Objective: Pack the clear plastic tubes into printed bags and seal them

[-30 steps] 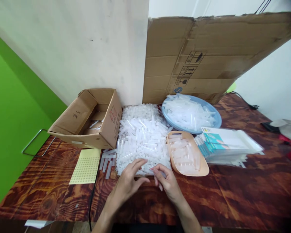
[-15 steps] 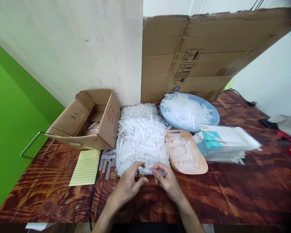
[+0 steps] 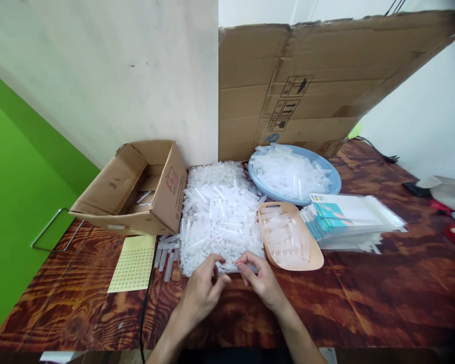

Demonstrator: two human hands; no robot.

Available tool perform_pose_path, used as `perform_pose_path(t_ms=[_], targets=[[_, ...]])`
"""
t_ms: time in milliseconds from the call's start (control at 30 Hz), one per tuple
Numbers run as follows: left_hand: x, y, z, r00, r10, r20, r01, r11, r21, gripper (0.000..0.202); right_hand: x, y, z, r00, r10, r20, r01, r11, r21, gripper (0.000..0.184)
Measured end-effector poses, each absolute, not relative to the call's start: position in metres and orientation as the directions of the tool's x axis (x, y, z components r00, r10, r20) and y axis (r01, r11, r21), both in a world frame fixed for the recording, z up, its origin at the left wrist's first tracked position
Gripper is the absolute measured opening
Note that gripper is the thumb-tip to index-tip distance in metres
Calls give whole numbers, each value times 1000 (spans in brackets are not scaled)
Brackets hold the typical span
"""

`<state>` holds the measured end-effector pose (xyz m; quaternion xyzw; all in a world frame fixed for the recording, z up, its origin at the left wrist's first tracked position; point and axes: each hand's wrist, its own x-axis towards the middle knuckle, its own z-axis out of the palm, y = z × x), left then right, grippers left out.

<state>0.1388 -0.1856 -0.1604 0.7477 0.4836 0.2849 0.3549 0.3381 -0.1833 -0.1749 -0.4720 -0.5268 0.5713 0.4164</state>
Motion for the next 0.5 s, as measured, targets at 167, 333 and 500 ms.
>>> perform_pose_path(t_ms=[167, 333, 500], targets=[[141, -185, -152, 329, 943, 47, 470, -206, 858, 26, 333, -184, -173, -198, 978, -66, 7, -66, -998, 36], [139, -184, -151, 317, 947, -60, 409, -79, 909, 26, 334, -185, -172, -182, 982, -48, 81, -33, -996, 34], [143, -185, -152, 307, 950, -62, 497, -104, 861, 43, 332, -186, -170, -184, 983, -24, 117, -2, -993, 32]])
